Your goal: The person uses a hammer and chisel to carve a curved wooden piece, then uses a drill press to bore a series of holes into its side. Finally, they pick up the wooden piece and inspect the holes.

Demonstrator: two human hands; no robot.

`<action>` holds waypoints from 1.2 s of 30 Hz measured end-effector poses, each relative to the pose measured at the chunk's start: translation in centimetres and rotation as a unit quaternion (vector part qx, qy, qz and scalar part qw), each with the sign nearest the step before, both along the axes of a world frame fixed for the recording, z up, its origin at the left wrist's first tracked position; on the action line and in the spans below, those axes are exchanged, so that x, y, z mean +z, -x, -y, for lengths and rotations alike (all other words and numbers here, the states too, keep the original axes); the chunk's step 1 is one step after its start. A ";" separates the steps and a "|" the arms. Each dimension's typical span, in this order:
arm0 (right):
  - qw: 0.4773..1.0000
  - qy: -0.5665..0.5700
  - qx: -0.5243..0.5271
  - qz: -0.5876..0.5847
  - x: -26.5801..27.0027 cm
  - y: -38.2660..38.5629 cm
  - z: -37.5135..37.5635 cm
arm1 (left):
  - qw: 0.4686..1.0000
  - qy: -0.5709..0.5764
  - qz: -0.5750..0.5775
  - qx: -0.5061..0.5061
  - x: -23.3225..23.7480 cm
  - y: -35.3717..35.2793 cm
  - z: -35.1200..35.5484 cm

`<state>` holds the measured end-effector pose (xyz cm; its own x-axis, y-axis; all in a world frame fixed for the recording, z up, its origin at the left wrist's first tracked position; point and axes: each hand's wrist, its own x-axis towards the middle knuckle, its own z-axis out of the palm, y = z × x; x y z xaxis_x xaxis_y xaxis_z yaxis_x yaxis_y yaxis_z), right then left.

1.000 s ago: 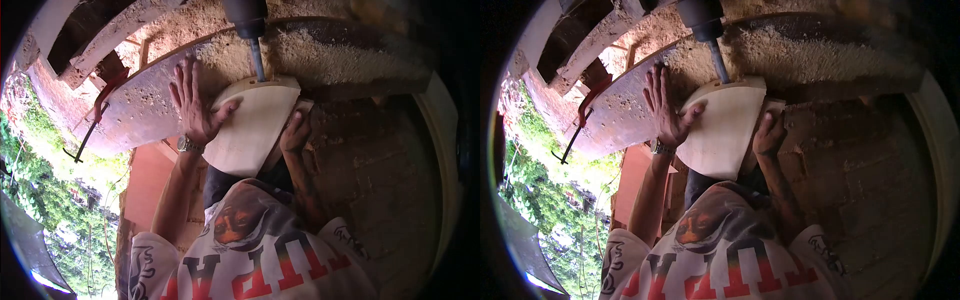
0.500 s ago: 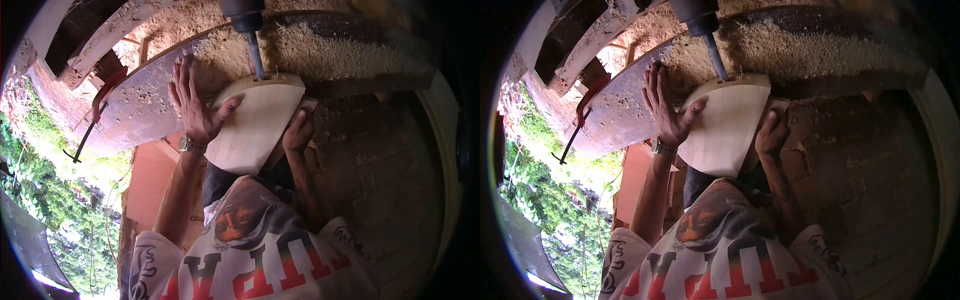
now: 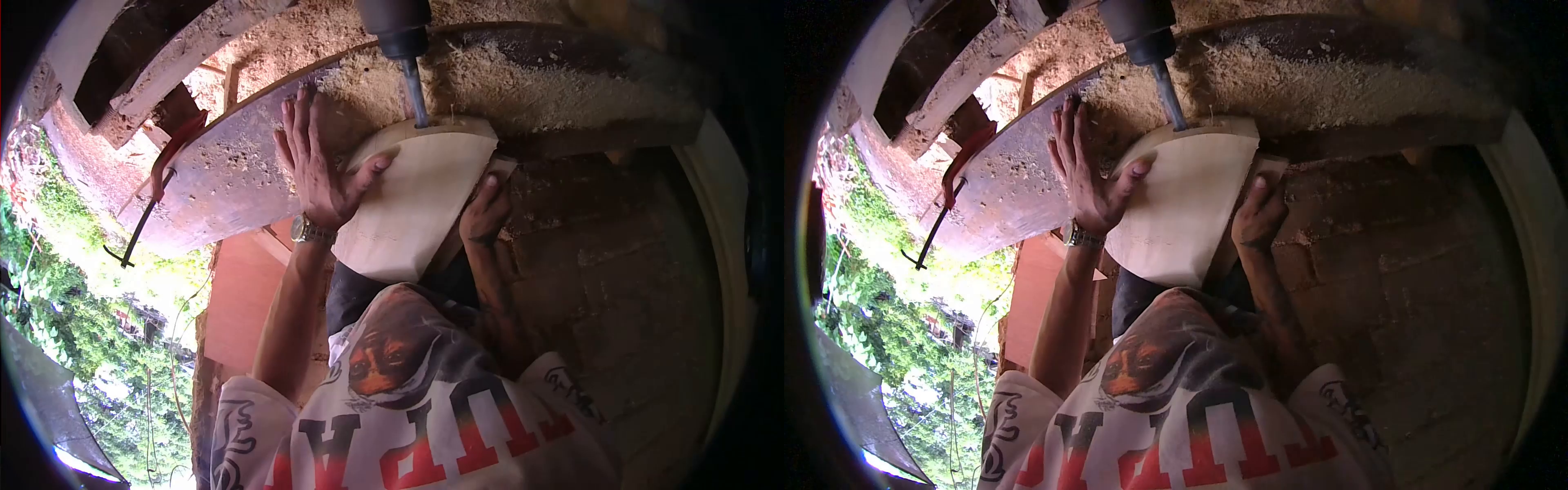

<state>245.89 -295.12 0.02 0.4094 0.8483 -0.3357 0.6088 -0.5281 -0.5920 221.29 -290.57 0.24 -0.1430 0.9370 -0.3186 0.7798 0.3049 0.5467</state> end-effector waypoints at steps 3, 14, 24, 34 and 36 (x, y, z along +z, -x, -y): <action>1.000 0.015 0.013 -0.006 -0.5 -0.4 0.3 | 1.000 0.004 -0.005 -0.005 0.2 0.1 -0.4; 1.000 0.004 0.005 -0.023 -0.2 0.1 -0.4 | 1.000 0.023 -0.001 -0.001 0.3 0.2 -0.4; 0.998 0.056 0.006 -0.018 -0.7 -0.1 -0.2 | 0.999 0.047 0.007 0.007 0.4 0.7 -0.9; 0.999 0.043 0.011 -0.026 -0.6 -0.4 0.1 | 0.998 0.056 0.008 0.010 0.2 0.5 -0.9; 0.999 0.020 0.015 -0.024 -0.6 -0.1 -0.6 | 0.998 0.054 0.007 0.011 0.3 0.5 -1.2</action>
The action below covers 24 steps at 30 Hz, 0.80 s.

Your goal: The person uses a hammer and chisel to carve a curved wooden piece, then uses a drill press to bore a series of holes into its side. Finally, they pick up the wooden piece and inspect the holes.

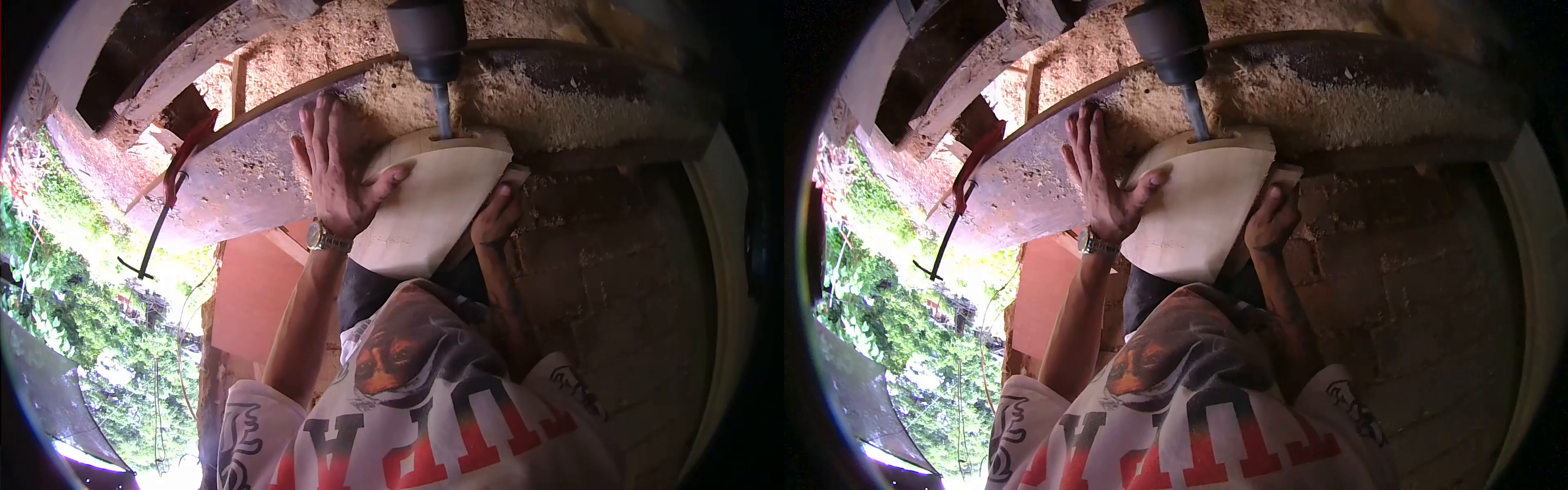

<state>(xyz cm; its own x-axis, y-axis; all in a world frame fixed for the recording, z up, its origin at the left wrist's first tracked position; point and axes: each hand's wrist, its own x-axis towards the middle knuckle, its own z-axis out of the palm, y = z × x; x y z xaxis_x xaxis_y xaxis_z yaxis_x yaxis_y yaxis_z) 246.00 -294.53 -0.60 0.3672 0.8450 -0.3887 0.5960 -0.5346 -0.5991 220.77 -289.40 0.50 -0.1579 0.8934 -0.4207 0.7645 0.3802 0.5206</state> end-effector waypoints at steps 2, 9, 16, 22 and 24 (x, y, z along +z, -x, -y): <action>0.999 -0.032 -0.002 0.001 0.1 0.5 -0.8 | 1.000 -0.001 -0.007 -0.005 0.0 0.1 -0.3; 1.000 0.020 0.014 0.012 0.0 -0.1 -1.3 | 1.000 -0.008 -0.009 0.005 -0.1 0.1 -1.2; 0.999 0.026 0.018 0.014 0.2 0.6 -4.1 | 0.999 -0.031 -0.011 0.006 -0.5 0.7 -2.4; 1.000 0.006 0.022 0.006 -0.2 -0.2 -1.2 | 1.000 -0.011 -0.004 -0.019 -0.5 0.3 0.0; 0.999 0.043 -0.018 -0.023 0.0 -0.5 0.2 | 1.000 -0.001 0.003 -0.015 -0.3 0.1 0.3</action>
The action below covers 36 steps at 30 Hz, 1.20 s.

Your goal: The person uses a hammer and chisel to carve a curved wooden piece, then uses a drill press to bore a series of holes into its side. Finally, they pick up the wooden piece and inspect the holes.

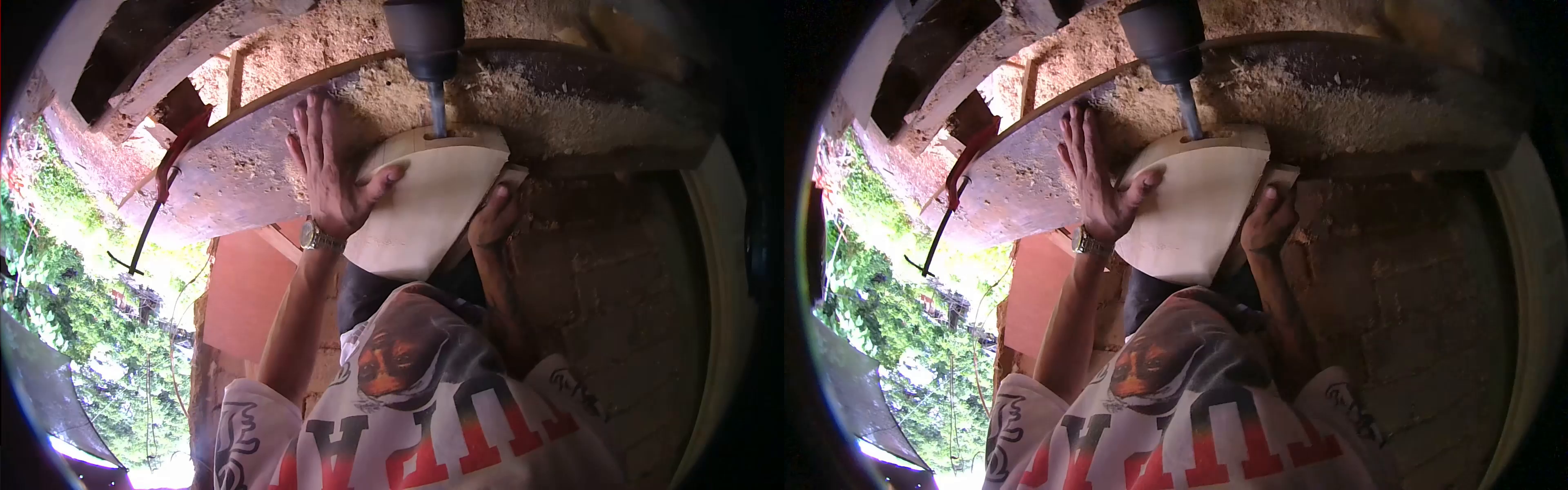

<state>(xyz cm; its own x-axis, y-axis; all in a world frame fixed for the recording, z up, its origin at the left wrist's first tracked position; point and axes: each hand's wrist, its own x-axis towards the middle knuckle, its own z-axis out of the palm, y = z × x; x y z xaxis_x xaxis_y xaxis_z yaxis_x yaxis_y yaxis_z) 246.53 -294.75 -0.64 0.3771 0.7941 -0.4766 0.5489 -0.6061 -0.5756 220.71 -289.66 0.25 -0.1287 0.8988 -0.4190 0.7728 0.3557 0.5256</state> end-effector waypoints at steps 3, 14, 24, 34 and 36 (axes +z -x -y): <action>0.998 -0.031 0.034 0.032 0.0 -0.2 -0.1 | 1.000 0.016 -0.002 0.007 0.0 -0.3 0.3; 0.999 -0.029 0.011 0.031 0.4 1.9 -5.1 | 1.000 -0.009 0.002 0.023 -0.1 1.0 -3.8; 0.999 -0.005 0.030 0.034 0.6 1.8 -6.0 | 0.999 -0.026 -0.027 -0.005 0.0 1.4 -4.0; 0.999 -0.007 0.003 0.035 -0.2 -0.1 -0.5 | 1.000 -0.001 -0.022 0.012 0.0 -0.2 -1.5; 0.999 -0.015 -0.002 0.033 -0.2 0.1 -0.7 | 1.000 -0.005 -0.022 0.010 0.1 -0.4 -1.6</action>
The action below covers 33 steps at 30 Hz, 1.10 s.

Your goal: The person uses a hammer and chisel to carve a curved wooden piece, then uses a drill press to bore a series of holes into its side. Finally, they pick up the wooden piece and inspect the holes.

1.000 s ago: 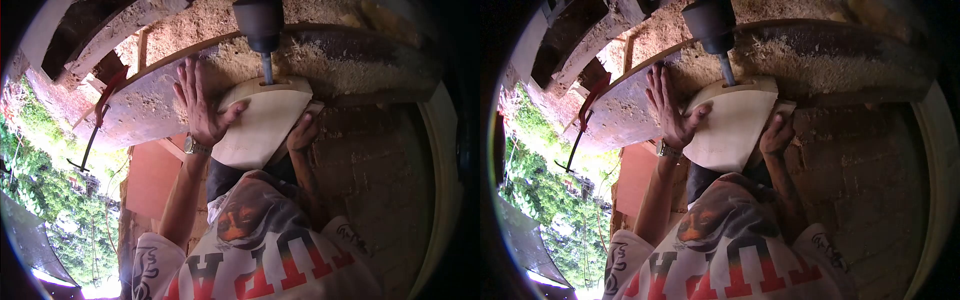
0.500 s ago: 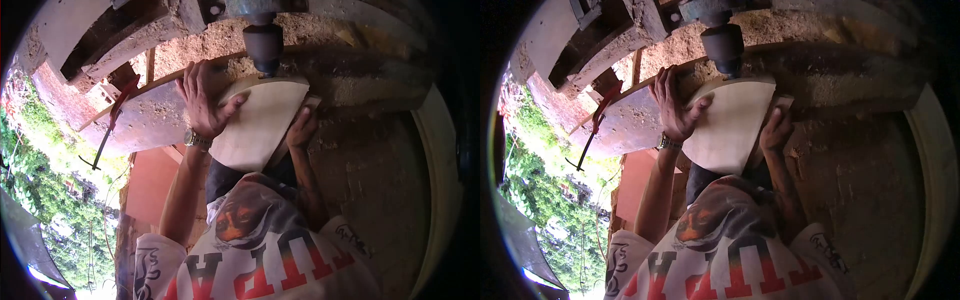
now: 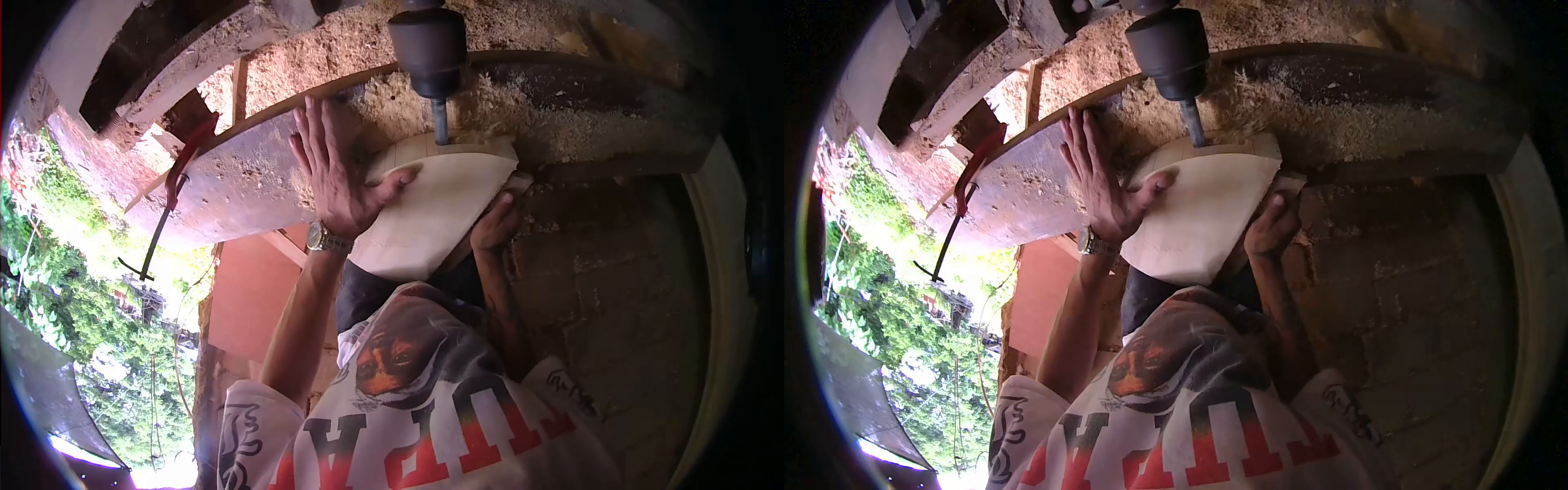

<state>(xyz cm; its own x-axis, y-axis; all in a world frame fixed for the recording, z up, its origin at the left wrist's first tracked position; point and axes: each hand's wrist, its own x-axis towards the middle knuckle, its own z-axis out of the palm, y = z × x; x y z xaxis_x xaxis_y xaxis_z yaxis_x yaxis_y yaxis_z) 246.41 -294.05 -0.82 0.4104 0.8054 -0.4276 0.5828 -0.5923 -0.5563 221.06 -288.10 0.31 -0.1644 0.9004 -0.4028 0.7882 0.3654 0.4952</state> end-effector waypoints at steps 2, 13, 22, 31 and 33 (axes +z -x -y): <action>1.000 0.000 -0.005 -0.006 0.3 0.1 -0.3 | 1.000 -0.007 -0.004 0.008 0.0 0.0 0.0; 0.998 -0.057 0.012 -0.005 0.5 2.4 -5.7 | 0.998 -0.057 -0.024 -0.008 -0.1 1.6 -3.5; 0.999 -0.030 -0.024 -0.010 0.5 2.3 -3.3 | 0.995 -0.092 -0.005 -0.033 -0.1 1.6 -2.1; 0.999 -0.027 -0.033 -0.025 0.1 1.8 -4.0 | 0.996 -0.075 -0.048 -0.006 0.1 1.0 -3.0; 0.999 -0.032 -0.017 -0.031 -0.1 1.8 -4.8 | 0.999 -0.031 -0.039 -0.006 0.9 1.4 -4.0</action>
<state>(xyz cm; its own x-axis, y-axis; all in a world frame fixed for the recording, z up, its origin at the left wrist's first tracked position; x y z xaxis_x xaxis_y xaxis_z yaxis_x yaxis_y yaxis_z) 244.60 -289.28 -0.90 0.4127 0.8179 -0.4009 0.5266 -0.5734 -0.6276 219.61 -284.08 1.21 -0.1814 0.9254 -0.3328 0.8297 0.3257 0.4533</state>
